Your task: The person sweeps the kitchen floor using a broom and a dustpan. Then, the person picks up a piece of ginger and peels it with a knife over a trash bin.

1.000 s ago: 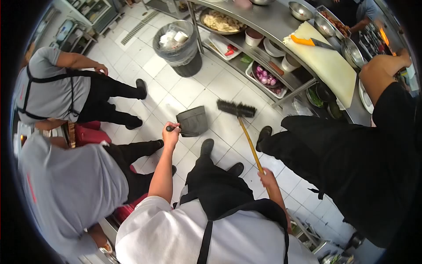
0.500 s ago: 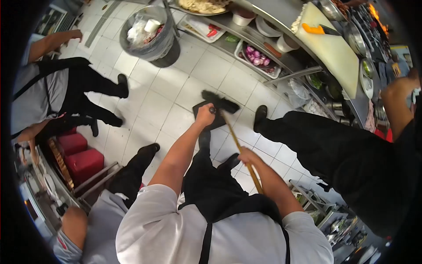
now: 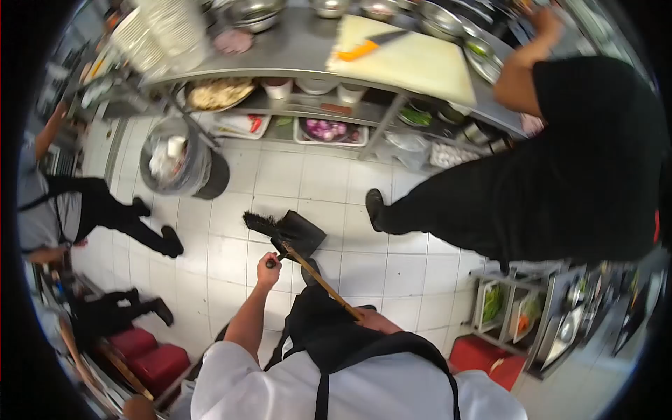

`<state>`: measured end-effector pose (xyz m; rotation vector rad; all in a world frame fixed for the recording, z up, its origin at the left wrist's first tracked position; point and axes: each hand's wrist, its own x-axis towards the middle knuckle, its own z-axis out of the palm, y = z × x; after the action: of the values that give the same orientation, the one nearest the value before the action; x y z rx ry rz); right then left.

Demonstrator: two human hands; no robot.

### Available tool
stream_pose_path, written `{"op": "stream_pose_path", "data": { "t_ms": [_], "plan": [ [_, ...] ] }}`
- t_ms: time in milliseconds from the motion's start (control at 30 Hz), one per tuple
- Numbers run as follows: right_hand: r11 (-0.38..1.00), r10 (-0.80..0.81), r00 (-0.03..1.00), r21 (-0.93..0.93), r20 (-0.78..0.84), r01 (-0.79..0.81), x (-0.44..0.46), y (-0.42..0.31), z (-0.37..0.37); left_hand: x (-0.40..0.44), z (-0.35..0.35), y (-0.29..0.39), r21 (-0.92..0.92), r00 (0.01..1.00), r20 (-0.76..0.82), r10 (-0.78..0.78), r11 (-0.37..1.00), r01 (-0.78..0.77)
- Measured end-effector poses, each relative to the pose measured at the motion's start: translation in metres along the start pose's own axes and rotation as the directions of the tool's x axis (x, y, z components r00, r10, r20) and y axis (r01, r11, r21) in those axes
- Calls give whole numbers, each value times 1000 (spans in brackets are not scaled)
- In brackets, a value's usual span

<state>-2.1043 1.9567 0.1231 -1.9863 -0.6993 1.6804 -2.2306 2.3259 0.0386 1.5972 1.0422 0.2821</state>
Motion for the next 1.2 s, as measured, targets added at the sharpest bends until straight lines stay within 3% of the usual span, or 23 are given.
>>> {"op": "stream_pose_path", "data": {
  "t_ms": [100, 200, 300, 433, 533, 667, 733, 833, 867, 967, 1067, 1167, 1200],
  "plan": [
    [997, 54, 991, -46, -120, -60, -23, 7, -2, -22, 32, 15, -73, 998, 33, 59, 996, -56],
    [994, 87, 962, -44, -257, -101, -45, 44, 9, -46, 72, 54, -148, 999, 28, -27, 989, 31],
    [985, 160, 924, -4, -347, -173, -79, 87, 17, -56, 104, 77, -73, 993, 59, 104, 992, -99],
    [955, 293, 833, 190, -469, -229, -153, 137, 16, -73, 146, 137, 32, 987, 158, 36, 999, -41],
    [889, 434, 790, 350, -434, -295, -180, 193, 35, -88, 182, 163, -8, 976, 215, 26, 1000, -25],
    [776, 600, 684, 511, -415, -371, -197, 268, 68, -122, 257, 207, 45, 934, 344, 92, 992, -114],
    [692, 693, 608, 594, -387, -411, -228, 285, 87, -132, 292, 220, 42, 890, 445, 104, 990, -137],
    [497, 847, 411, 777, -338, -387, -255, 313, 114, -159, 346, 247, 97, 839, 537, 85, 982, -162],
    [478, 859, 394, 785, -325, -393, -270, 319, 121, -166, 363, 255, 107, 825, 558, 86, 979, -175],
    [359, 915, 316, 867, -252, -347, -297, 329, 133, -170, 412, 270, 122, 762, 644, 75, 972, -199],
    [153, 940, 333, 963, -73, -221, -279, 347, 138, -157, 469, 274, 134, 689, 724, 42, 971, -200],
    [130, 942, 321, 988, -98, -81, -252, 350, 141, -153, 527, 277, 124, 625, 780, 7, 978, -165],
    [146, 956, 267, 987, -122, -72, -240, 347, 143, -143, 550, 268, 81, 620, 784, 9, 990, -118]
  ]
}}
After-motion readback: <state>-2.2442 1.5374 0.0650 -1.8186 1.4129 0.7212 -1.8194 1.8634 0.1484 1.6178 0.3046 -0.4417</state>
